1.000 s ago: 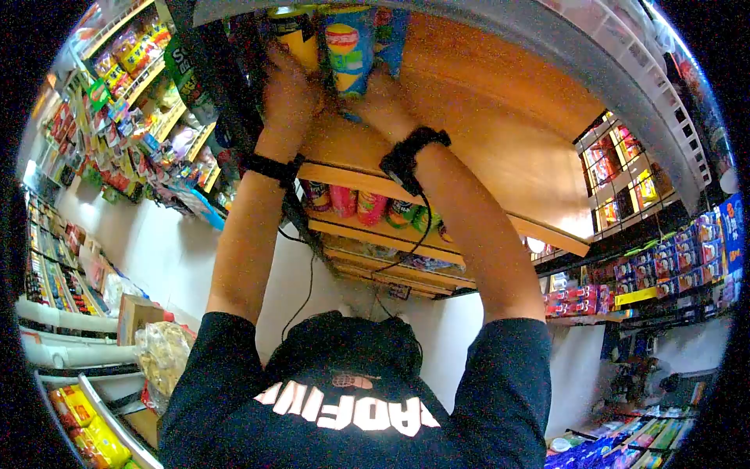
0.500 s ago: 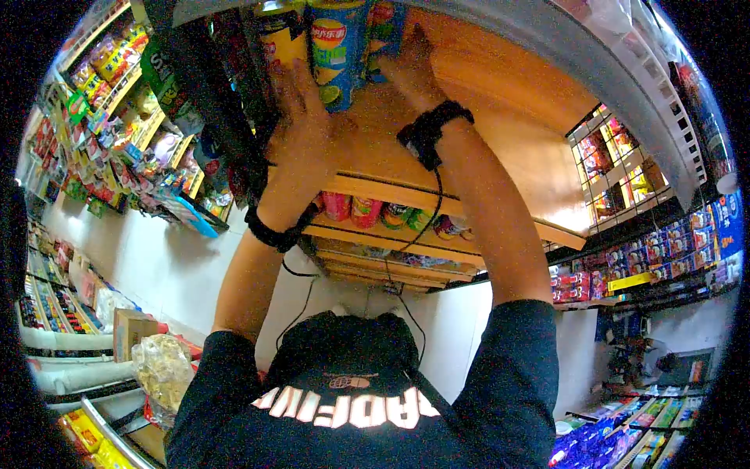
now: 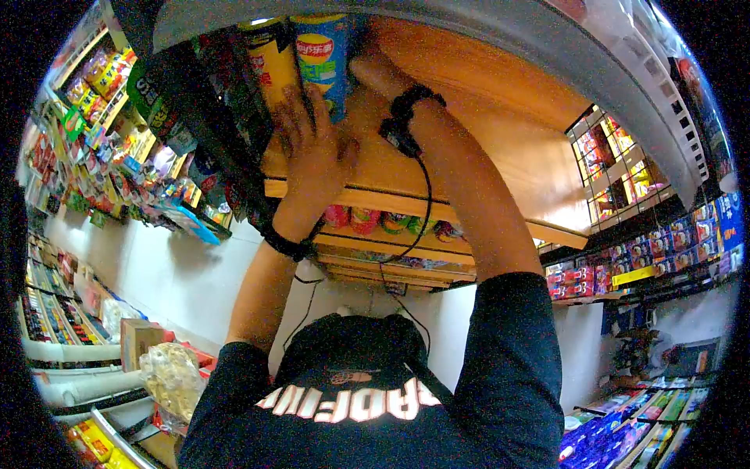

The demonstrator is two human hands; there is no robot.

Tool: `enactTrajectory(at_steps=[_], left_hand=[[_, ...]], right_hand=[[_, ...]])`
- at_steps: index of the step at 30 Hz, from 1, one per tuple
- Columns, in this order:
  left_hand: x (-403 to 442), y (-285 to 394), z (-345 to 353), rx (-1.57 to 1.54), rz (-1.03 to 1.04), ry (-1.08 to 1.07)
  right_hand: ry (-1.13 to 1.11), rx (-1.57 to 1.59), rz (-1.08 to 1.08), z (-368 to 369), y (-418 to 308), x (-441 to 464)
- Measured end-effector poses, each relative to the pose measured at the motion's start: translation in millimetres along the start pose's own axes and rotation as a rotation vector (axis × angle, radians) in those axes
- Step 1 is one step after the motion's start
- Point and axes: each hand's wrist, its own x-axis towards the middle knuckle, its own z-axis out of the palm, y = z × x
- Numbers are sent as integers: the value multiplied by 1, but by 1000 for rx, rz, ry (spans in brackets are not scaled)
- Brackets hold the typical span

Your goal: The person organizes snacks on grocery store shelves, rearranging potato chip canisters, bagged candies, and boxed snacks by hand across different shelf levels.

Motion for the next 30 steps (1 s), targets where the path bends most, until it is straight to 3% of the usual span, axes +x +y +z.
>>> enactTrajectory(at_steps=[4, 6, 9, 12, 15, 18, 19, 21, 22, 23, 25, 26, 28, 30], left_hand=[[1, 0, 2, -9, -10, 1], [1, -2, 3, -22, -19, 20], [-1, -3, 4, -45, -24, 62], [2, -1, 4, -24, -35, 41], [3, -7, 8, -8, 17, 126], [3, -10, 2, -312, 36, 349], [-7, -9, -13, -312, 5, 304], [-28, -14, -39, -493, 264, 487], [-47, -17, -38, -638, 267, 523], [-75, -22, -34, -648, 252, 495], [-130, -35, -20, -770, 171, 245], [-144, -34, -15, -773, 168, 237], [-163, -21, -6, -744, -272, -94], [-165, -11, 2, -789, -195, -167]], right_hand=[[47, 70, -6, 19, 75, 14], [-153, 186, 77, 29, 132, 27], [-124, 185, 77, 32, 167, 27], [-256, 410, 273, 15, 108, 6], [-247, 358, 197, 8, 86, -2], [-310, 441, 450, -31, -32, -59], [-289, 294, 434, -41, -50, -74], [-258, -3, 382, -61, -73, -98], [-240, -155, 346, -66, -82, -112], [-217, -314, 304, -65, -92, -130], [30, -260, 147, -34, -132, -191], [5, -199, 198, -23, -143, -218], [-13, -105, 321, -5, -137, -262], [107, -166, 398, 12, -104, -301]])
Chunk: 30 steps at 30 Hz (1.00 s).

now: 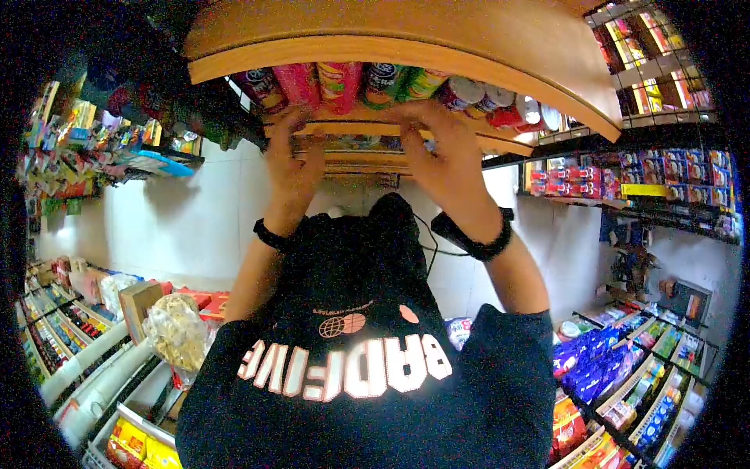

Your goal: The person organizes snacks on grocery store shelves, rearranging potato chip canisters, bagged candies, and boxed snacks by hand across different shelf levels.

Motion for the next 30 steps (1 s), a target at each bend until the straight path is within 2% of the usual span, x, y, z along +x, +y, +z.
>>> enactTrajectory(at_steps=[1, 2, 4, 5, 7, 9, 10, 11, 12, 14, 15, 17, 18, 20, 21, 24, 26, 30], left_hand=[[0, 1, 6, -19, 45, -96], [6, 7, 11, -14, 93, -231], [11, 20, 36, 48, 94, -199], [13, 25, 48, 114, 99, -158], [19, 26, 63, 88, 58, -218], [15, 27, 77, 292, 104, -142], [13, 29, 82, 292, 107, -136], [10, 32, 84, 208, 2, -160], [6, 33, 88, 126, -106, -181], [3, 15, 104, 90, -146, -150], [4, 11, 109, 47, -186, -129], [5, 2, 117, 4, -195, -83], [7, 0, 120, -41, -197, -53], [7, -3, 125, 43, -167, 6], [6, -6, 127, 122, -134, 46], [3, -22, 136, 93, -117, 116], [6, -33, 137, 135, -104, 147], [13, -19, 125, 211, -116, 197]], right_hand=[[126, -67, 23, 9, 25, -5], [130, -71, 34, 12, 40, -5], [500, -433, -19, 15, 67, 0], [505, -439, -13, 16, 74, 2], [512, -407, -65, 19, 88, 15], [549, -458, -82, 28, 106, 27], [567, -514, -37, 30, 111, 36], [584, -567, 9, 31, 115, 44], [582, -562, 3, 28, 119, 49], [448, -427, -184, 24, 125, 60], [442, -421, -199, 24, 125, 63], [398, -155, -161, 25, 123, 66], [388, -149, -175, 26, 129, 65], [346, -96, 43, 29, 145, 61], [337, -90, 34, 29, 141, 60], [420, -82, -51, 24, 124, 50], [285, -103, -37, 19, 118, 48], [187, -21, -140, 10, 130, 45]])
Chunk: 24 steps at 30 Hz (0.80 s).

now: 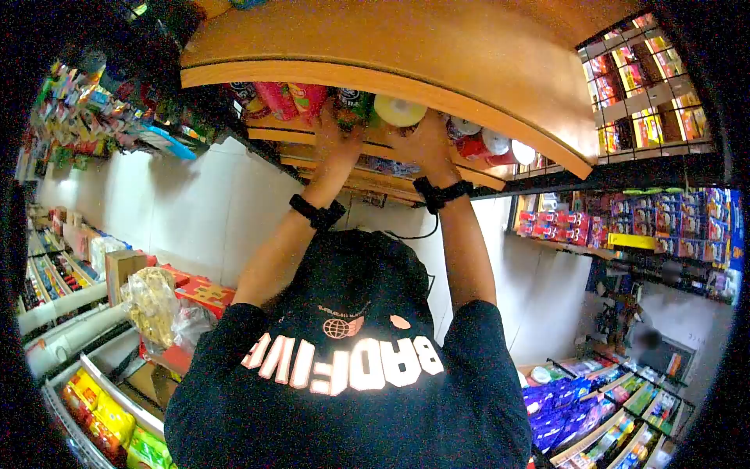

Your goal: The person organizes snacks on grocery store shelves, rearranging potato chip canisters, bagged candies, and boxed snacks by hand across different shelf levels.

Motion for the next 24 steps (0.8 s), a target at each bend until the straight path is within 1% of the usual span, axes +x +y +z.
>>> enactTrajectory(at_steps=[1, 2, 3, 4, 6, 7, 8, 9, 10, 11, 13, 14, 15, 16, 17, 18, 19, 21, 22, 23, 24], left_hand=[[0, 3, -1, 6, 1, 13], [0, 6, -2, -11, -73, -25], [0, 7, -1, -30, -146, -63], [0, 9, 0, -28, -145, -51], [0, 11, 3, -88, -363, -149], [1, 8, 4, -89, -359, -139], [1, 2, 6, -89, -301, -108], [2, -6, 11, -89, -241, -74], [3, -12, 18, 138, 47, 137], [4, -20, 21, 139, 56, 156], [3, -20, 12, 249, -41, -53], [0, -17, 6, 276, 47, 50], [0, -14, 1, 278, 57, 69], [0, -13, -3, 134, -6, -2], [-1, -11, -7, -8, -64, -67], [-6, -9, -4, -58, -177, -43], [-8, -7, -5, -52, -163, -15], [-18, -8, -7, -44, -106, -15], [-27, -12, -8, -35, -99, 7], [-37, -18, -8, -35, -102, 8], [-46, -20, -11, -34, -105, 7]], right_hand=[[-141, 119, 50, -3, 7, -1], [-285, 236, 102, -4, 12, -2], [-290, 241, 91, -2, 15, -3], [-334, 270, 72, 0, 19, -5], [-381, 299, 43, 1, 19, -6], [-378, 357, 89, 2, 15, -8], [-374, 414, 132, 2, 11, -9], [-375, 413, 113, 1, 5, -10], [-351, 359, 76, 0, -1, -12], [-325, 306, 39, 0, -4, -10], [-314, 312, 2, 16, 16, -17], [-314, 331, 21, 20, 24, -23], [-312, 349, 39, 19, 26, -25], [-367, 372, 106, 13, 19, -27], [-333, 377, 73, 18, 26, -33], [-327, 410, 23, 24, 36, -38], [-325, 444, -25, 27, 42, -42], [-341, 486, 61, 20, 35, -53], [-309, 545, 103, 22, 42, -62], [-330, 641, 121, 25, 56, -75], [-309, 638, -12, 18, 51, -81]])
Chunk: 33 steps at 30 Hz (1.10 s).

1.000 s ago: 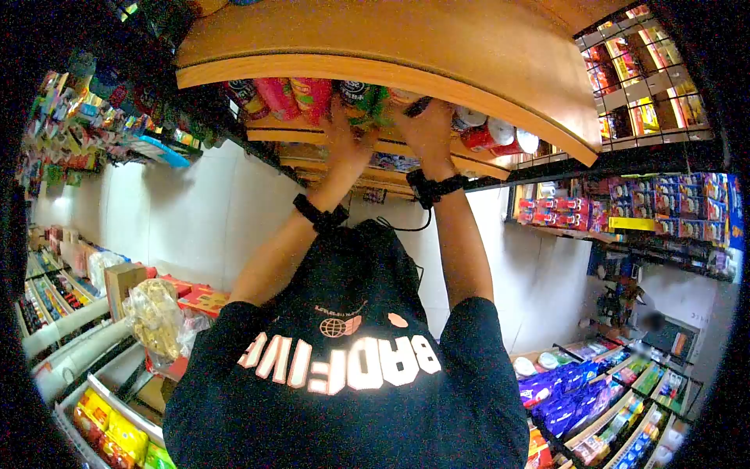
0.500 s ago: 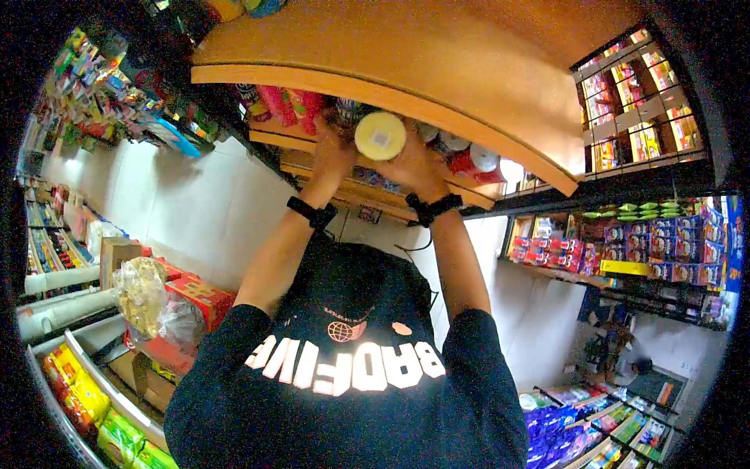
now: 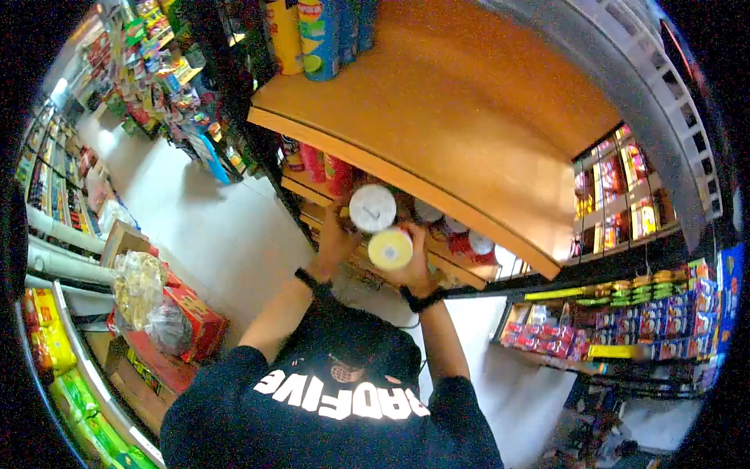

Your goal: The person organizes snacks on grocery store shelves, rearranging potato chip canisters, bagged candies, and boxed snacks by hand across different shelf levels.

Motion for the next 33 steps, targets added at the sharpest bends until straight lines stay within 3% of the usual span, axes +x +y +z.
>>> enactTrajectory(at_steps=[3, 4, 5, 6, 7, 9, 11, 13, 15, 17, 18, 19, 23, 26, 30, 33], left_hand=[[-29, 4, -27, -578, -15, -89], [-39, -5, -44, -130, 389, -23], [-29, 21, -69, 293, 794, 105], [-68, -26, -74, 643, 407, 46], [-31, 70, -99, 42, 353, 182], [-6, 102, -110, -431, 313, 411], [28, 107, -140, -156, 330, 401], [70, 133, -150, -56, 212, 422], [110, 145, -143, 48, 198, 494], [141, 140, -145, 227, 269, 476], [151, 139, -146, 248, 270, 436], [162, 135, -144, 228, 223, 387], [184, 126, -135, 278, 293, 425], [189, 124, -129, 293, 130, 448], [192, 117, -121, 265, 102, 503], [186, 110, -115, 398, 247, 571]], right_hand=[[-31, -26, -252, 3, -69, 8], [-63, 3, -418, 2, -68, 8], [-40, 99, -337, 5, -77, -2], [-21, 85, -343, 8, -98, -3], [-28, 515, 457, 3, -10, -62], [-57, 91, -386, 14, -155, 36], [-98, 142, -470, 18, -192, 71], [-61, 182, -567, 25, -206, 101], [34, 174, -402, 36, -230, 118], [3, 383, -73, 47, -221, 133], [63, 508, -6, 61, -240, 151], [-10, 207, -137, 57, -230, 172], [74, 178, -155, 66, -218, 216], [95, 190, -213, 74, -215, 253], [100, 151, -184, 84, -209, 268], [170, -13, -225, 91, -202, 276]])
